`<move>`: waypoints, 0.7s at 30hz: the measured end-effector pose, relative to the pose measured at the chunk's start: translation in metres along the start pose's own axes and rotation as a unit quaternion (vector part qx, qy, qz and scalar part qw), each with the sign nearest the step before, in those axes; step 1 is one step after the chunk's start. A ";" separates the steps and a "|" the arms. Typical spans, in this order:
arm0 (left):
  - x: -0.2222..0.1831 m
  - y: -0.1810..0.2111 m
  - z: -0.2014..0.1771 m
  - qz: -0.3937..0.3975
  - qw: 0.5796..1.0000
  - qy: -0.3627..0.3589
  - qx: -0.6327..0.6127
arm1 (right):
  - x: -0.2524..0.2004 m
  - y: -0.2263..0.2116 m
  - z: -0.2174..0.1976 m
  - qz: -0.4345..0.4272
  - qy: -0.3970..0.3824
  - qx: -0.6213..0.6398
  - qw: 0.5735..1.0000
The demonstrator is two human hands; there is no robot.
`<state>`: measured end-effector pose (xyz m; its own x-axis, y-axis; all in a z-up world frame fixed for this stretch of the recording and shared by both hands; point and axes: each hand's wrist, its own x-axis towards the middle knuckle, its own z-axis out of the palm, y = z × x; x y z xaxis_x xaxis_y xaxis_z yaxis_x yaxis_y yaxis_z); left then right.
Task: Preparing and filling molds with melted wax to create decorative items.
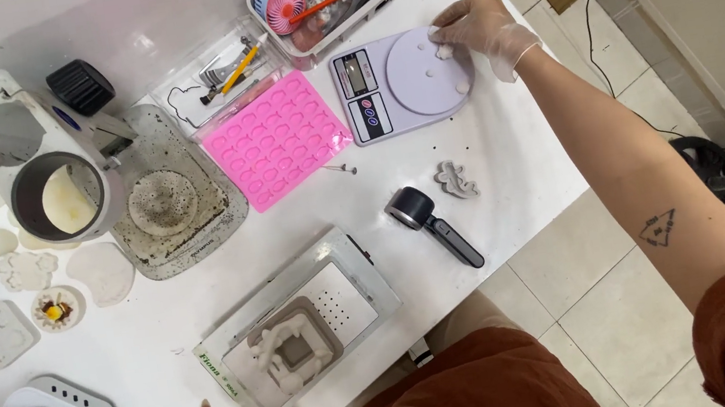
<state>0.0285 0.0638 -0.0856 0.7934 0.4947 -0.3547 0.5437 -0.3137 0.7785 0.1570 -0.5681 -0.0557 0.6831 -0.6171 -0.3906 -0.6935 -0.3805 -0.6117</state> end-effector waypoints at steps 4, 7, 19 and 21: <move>0.002 0.001 -0.003 0.021 0.999 -0.048 0.014 | 0.005 0.004 0.003 -0.013 0.013 0.053 0.998; -0.007 0.016 -0.001 0.007 0.999 -0.039 0.010 | 0.009 0.002 0.006 0.003 0.024 0.043 0.999; -0.062 0.068 -0.004 0.015 0.996 -0.022 -0.091 | 0.014 0.020 -0.009 -0.167 0.112 0.018 0.980; -0.065 0.064 -0.005 0.029 0.992 -0.036 -0.117 | -0.025 -0.010 -0.019 -0.177 0.121 0.074 0.974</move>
<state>0.0107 0.0153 -0.0101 0.8438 0.4199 -0.3343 0.4240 -0.1395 0.8949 0.1427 -0.5619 -0.0268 0.7872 -0.6162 0.0264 -0.3711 -0.5074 -0.7777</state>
